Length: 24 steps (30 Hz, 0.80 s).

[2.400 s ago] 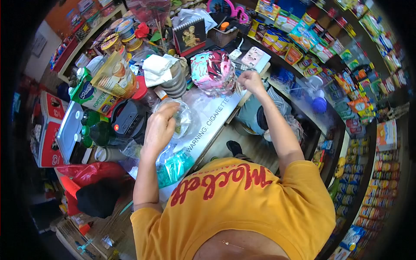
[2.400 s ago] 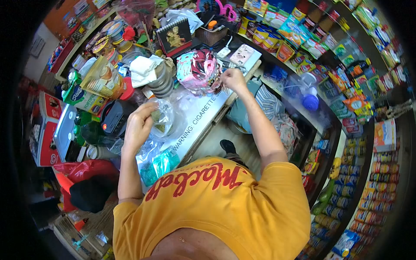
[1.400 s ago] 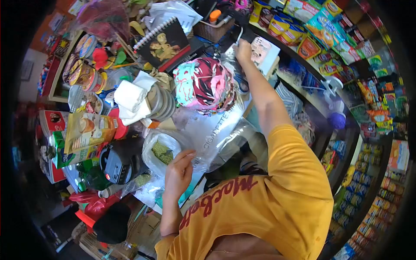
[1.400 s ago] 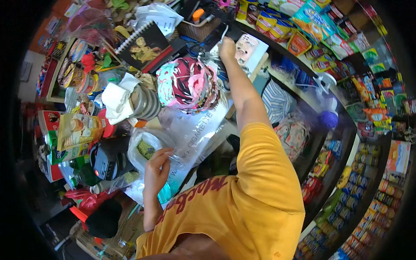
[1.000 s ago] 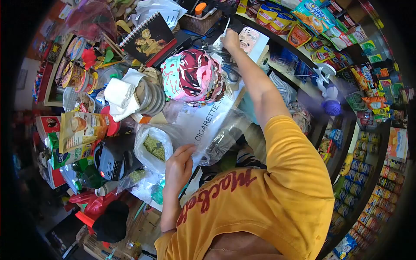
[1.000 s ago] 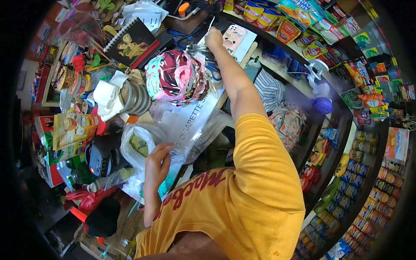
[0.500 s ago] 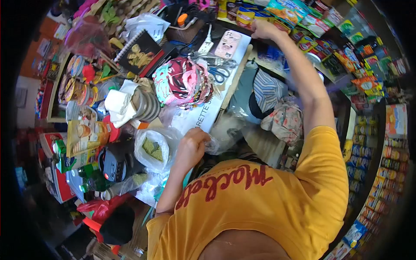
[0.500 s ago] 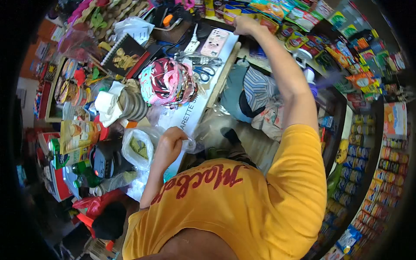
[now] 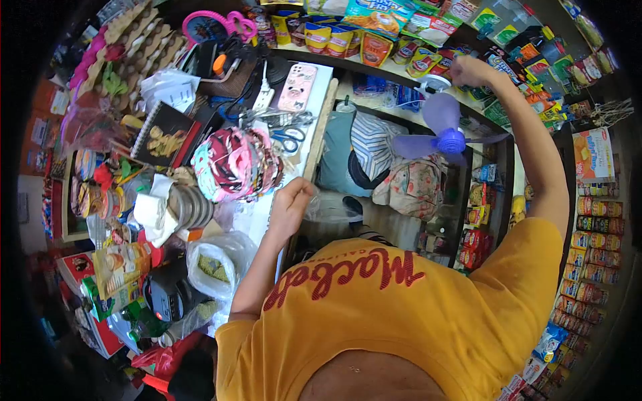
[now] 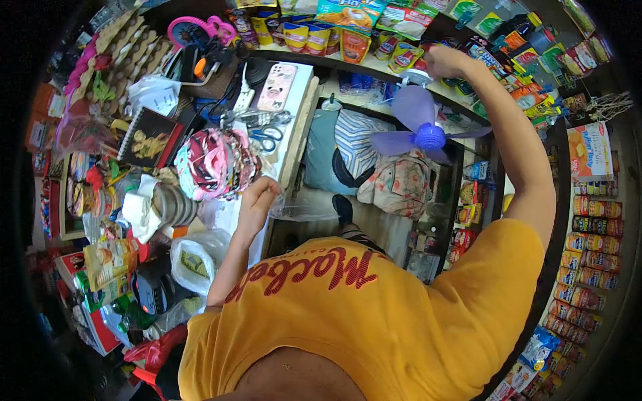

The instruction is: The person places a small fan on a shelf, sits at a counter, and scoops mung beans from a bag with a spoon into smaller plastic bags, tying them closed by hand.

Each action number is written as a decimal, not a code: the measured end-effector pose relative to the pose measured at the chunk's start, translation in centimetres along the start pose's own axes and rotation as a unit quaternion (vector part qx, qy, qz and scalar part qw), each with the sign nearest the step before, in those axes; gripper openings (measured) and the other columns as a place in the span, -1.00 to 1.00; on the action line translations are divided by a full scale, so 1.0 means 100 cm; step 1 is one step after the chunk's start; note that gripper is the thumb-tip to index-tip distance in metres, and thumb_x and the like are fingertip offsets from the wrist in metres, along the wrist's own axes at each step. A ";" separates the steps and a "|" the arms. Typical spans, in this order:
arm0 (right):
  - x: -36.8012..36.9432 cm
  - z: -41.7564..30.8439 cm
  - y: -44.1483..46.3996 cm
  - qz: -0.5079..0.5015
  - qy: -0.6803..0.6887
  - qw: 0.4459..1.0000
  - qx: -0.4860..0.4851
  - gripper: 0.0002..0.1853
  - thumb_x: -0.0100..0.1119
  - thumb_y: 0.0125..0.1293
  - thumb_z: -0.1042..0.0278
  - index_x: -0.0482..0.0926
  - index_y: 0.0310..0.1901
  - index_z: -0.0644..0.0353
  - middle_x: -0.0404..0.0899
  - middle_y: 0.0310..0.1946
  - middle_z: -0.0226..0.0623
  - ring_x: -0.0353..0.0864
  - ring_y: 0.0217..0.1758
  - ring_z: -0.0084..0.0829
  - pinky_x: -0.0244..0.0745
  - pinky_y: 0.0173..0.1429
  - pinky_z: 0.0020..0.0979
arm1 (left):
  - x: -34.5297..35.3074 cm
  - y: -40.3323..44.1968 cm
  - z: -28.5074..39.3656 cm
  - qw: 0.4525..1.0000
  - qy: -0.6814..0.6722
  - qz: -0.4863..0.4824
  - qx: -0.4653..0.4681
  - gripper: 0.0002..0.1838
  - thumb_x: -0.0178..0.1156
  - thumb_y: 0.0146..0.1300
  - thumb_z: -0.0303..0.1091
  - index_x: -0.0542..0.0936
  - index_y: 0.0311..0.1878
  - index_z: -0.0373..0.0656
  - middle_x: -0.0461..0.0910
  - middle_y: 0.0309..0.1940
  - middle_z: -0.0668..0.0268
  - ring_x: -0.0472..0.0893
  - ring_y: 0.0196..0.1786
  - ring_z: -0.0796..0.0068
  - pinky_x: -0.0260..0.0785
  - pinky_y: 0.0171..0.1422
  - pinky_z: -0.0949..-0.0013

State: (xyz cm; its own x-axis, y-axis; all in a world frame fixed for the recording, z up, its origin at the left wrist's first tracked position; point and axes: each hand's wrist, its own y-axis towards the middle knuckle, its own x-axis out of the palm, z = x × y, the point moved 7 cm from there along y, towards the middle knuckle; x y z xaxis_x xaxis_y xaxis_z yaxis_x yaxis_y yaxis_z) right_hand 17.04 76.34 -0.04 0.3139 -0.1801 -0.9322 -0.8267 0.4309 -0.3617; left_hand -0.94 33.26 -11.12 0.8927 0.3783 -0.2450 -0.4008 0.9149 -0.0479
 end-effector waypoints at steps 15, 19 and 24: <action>0.050 0.078 -0.003 -0.088 0.131 0.987 0.034 -0.03 0.37 0.01 0.08 0.07 0.36 0.38 0.28 0.24 0.17 0.28 0.33 -0.07 0.17 0.40 -0.28 | 0.219 0.123 0.031 0.993 0.037 -0.100 0.050 -0.17 0.40 -0.03 -0.18 0.22 0.27 -0.26 0.40 -0.65 0.26 0.47 -0.59 0.34 0.31 -0.46 0.27; 0.076 0.084 0.027 -0.056 0.121 0.991 -0.003 -0.06 0.36 0.02 0.02 0.12 0.31 0.41 0.35 0.19 0.19 0.36 0.29 -0.07 0.28 0.34 -0.23 | 0.247 0.138 0.014 0.992 0.014 -0.120 -0.026 -0.14 0.46 -0.09 -0.09 0.28 0.24 -0.26 0.39 -0.65 0.30 0.45 -0.55 0.43 0.30 -0.45 0.33; 0.110 0.048 0.048 0.007 0.024 0.999 0.028 0.18 0.45 -0.15 0.04 -0.10 0.43 0.25 0.11 0.30 0.29 0.34 0.25 0.15 0.34 0.29 -0.15 | 0.267 0.147 0.024 0.991 -0.016 -0.130 -0.026 -0.21 0.49 -0.13 -0.04 0.41 0.13 -0.24 0.42 -0.64 0.33 0.44 -0.57 0.47 0.31 -0.45 0.32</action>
State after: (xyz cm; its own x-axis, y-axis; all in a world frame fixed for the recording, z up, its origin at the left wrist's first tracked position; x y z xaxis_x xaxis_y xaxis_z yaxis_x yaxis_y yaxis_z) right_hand 18.74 80.65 -12.14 0.2793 -0.2161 -0.9356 -0.8023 0.4828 -0.3510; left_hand 17.48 57.18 -16.04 0.9730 0.1348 -0.1874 -0.1651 0.9738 -0.1565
